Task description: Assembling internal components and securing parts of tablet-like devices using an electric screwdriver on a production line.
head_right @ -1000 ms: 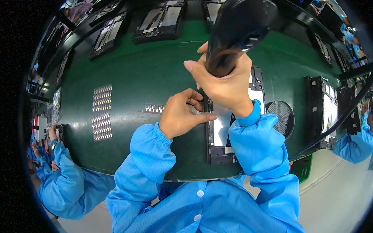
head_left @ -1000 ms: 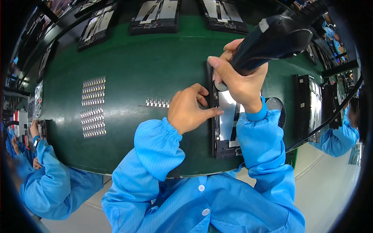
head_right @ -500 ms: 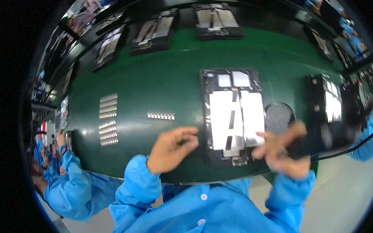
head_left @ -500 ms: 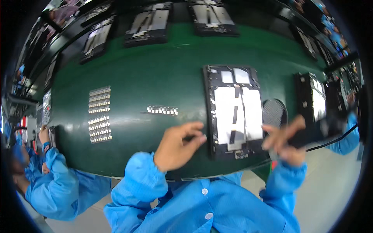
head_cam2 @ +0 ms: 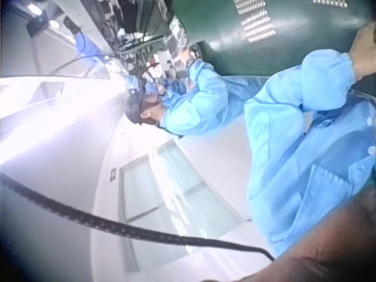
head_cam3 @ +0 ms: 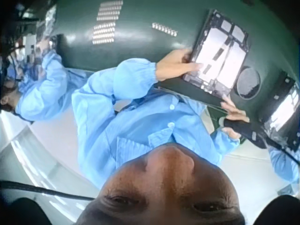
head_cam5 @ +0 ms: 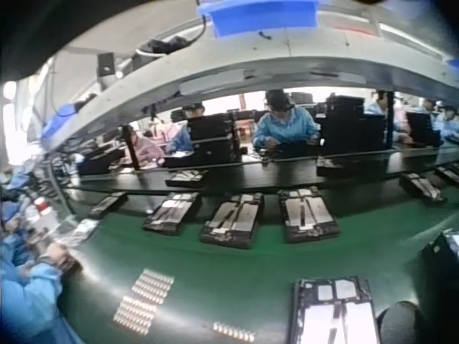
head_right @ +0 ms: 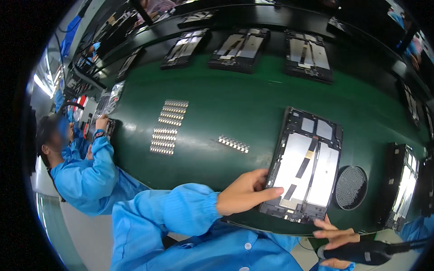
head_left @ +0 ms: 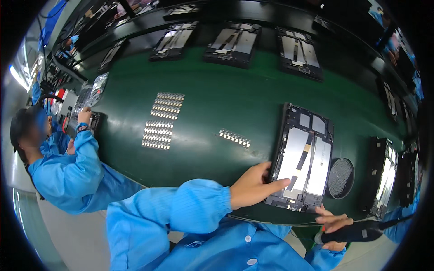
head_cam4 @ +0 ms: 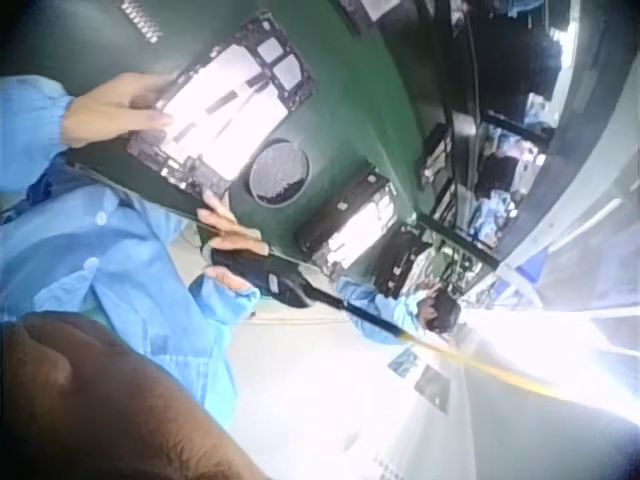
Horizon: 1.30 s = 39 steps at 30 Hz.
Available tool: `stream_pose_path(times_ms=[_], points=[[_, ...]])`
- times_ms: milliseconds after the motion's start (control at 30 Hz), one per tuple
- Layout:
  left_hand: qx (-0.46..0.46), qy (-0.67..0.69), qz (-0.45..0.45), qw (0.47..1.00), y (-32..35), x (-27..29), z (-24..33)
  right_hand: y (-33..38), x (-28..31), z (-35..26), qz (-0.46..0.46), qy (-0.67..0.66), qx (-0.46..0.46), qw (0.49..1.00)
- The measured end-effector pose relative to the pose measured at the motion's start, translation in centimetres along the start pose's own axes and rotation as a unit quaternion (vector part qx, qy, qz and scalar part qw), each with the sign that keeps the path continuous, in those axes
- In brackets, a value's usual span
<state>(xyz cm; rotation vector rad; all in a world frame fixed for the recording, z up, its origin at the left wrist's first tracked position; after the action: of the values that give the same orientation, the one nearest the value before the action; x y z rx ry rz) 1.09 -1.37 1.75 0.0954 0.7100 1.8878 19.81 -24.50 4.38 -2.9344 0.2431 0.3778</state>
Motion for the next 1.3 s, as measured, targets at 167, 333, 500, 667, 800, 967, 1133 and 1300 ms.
stream_pose_path(times_ms=[167,333,500,667,800,967,1133,1300], points=[[-0.157,-0.031,0.168,0.973,-0.6,1.5,0.7,-5.0,-2.6,-1.9,-0.093,-0.063,0.049,0.992],[-0.269,0.097,0.255,0.924,2.9,7.9,3.3,-8.0,-2.4,-1.3,-0.028,-0.121,0.136,0.983],[-0.373,-0.055,0.386,0.842,5.4,22.6,10.9,-12.1,-3.0,-0.1,0.146,-0.080,0.060,0.984],[-0.255,-0.165,0.536,0.787,5.2,34.3,17.0,-14.2,-2.4,0.4,0.111,-0.084,0.030,0.990],[-0.209,-0.187,0.512,0.812,2.4,38.7,18.2,-14.2,-1.9,1.0,0.103,-0.114,0.057,0.986],[-0.182,-0.092,0.402,0.893,-1.3,38.3,17.7,-13.9,-1.7,1.0,0.113,-0.150,0.069,0.980],[-0.198,-0.029,0.346,0.917,-5.6,36.9,16.1,-13.9,-1.5,0.9,0.117,-0.150,0.069,0.979],[-0.253,-0.282,0.583,0.719,-8.0,37.0,16.1,-14.1,-1.5,1.2,0.117,-0.163,0.067,0.977]])
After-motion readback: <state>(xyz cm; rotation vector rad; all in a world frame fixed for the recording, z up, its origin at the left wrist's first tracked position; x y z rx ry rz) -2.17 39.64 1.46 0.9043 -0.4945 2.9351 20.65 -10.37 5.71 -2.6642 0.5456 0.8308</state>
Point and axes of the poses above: each hand's wrist, its own y-axis away from the middle knuckle, its own x-axis out of the back of the hand, z = x × y, the point moved 2 cm from there along -y, towards the middle knuckle, and after that the axes turned 7 degrees about -y, right-handed, at the moved point
